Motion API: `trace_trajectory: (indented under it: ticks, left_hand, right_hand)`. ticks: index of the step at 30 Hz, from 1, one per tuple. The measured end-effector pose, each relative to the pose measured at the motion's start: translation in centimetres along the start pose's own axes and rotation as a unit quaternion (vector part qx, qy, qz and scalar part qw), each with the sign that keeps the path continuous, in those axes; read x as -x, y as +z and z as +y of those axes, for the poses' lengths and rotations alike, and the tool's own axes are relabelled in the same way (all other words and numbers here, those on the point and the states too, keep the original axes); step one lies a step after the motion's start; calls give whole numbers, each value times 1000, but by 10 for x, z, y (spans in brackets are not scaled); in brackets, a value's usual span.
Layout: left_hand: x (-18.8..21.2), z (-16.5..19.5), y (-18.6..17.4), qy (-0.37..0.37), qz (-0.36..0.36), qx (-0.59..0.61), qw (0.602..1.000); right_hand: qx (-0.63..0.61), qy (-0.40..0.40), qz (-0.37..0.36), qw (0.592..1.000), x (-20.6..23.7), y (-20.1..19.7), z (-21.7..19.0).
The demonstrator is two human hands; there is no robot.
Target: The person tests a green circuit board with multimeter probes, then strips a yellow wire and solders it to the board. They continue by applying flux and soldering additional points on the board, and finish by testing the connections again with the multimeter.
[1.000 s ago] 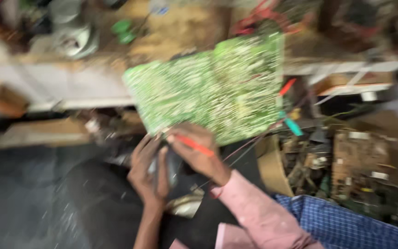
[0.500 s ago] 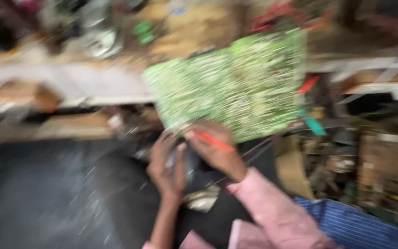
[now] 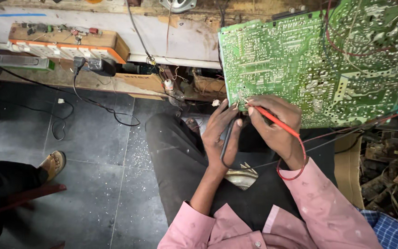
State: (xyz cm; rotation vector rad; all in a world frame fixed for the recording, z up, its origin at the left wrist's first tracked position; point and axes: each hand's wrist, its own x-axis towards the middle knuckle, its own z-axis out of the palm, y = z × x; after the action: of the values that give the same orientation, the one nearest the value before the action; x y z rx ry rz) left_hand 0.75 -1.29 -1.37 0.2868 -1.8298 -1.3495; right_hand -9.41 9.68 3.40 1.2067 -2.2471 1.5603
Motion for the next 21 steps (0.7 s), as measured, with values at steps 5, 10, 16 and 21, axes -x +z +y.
trace_trajectory:
  ticks: [5,10,16,21]
  left_hand:
    - [0,0,2,-10,3,-1,1000]
    - [-3,3,3,-6,9,10,1000]
    - [-2,1,1,5,5,-5,1000]
    - [-2,-2,5,4,2,-74,997]
  right_hand:
    - [19,-7,-4,1000,1,-1,0]
    - [9,0,-6,1000,-2,-1,-3]
    - [12,17,-10,1000,-2,-1,-4]
    - [61,-11,17,998,1,-2,3]
